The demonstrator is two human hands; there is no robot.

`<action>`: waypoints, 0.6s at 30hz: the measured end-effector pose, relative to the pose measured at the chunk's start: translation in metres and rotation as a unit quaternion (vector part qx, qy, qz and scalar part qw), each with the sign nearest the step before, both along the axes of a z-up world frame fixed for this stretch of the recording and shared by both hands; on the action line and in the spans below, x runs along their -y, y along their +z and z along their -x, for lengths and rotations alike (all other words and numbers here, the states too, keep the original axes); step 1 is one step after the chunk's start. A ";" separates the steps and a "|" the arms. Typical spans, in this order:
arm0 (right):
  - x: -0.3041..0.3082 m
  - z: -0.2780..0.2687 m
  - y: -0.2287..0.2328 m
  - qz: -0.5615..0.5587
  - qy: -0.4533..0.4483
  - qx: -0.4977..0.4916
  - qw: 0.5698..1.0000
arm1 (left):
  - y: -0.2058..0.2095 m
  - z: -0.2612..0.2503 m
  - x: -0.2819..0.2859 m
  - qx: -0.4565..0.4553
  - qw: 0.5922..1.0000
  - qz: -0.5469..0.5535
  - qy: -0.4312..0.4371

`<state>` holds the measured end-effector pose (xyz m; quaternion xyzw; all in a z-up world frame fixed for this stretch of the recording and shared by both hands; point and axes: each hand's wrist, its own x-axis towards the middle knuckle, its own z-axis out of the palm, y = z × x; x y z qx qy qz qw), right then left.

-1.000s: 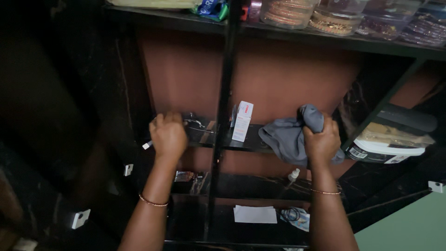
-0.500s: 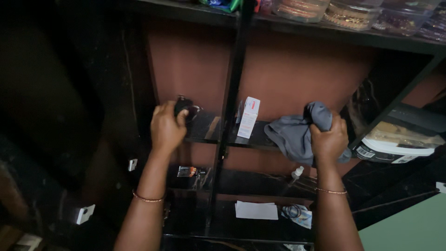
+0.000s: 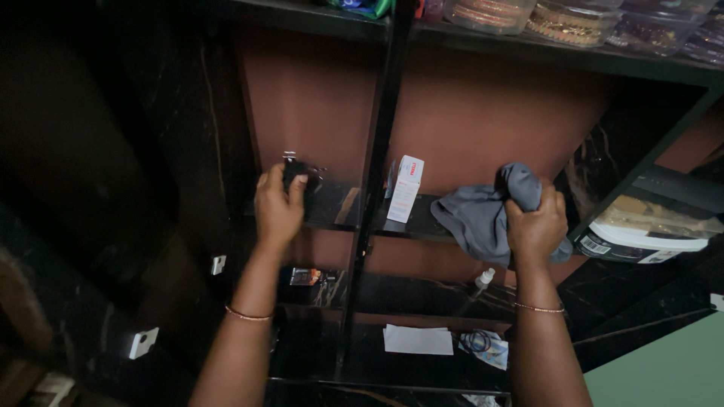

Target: The person wipes the interior surfaces of a dark wooden shelving unit with a gray cloth. They move several items including a white tub, a small box, and a watch to access and clean the shelf surfaces, then place them back.

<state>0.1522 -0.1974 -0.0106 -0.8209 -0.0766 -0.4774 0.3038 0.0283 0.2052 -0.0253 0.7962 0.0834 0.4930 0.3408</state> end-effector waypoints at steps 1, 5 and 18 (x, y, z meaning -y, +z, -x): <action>0.001 0.000 -0.002 -0.004 -0.002 -0.002 1.000 | 0.000 0.001 -0.003 -0.013 0.997 0.075 -0.029; 0.005 -0.004 -0.010 -0.002 0.011 0.027 1.000 | -0.001 0.006 -0.020 0.051 0.966 0.184 -0.172; -0.010 0.088 -0.011 -0.130 0.092 0.247 0.956 | -0.005 -0.002 -0.038 0.112 0.897 0.294 -0.311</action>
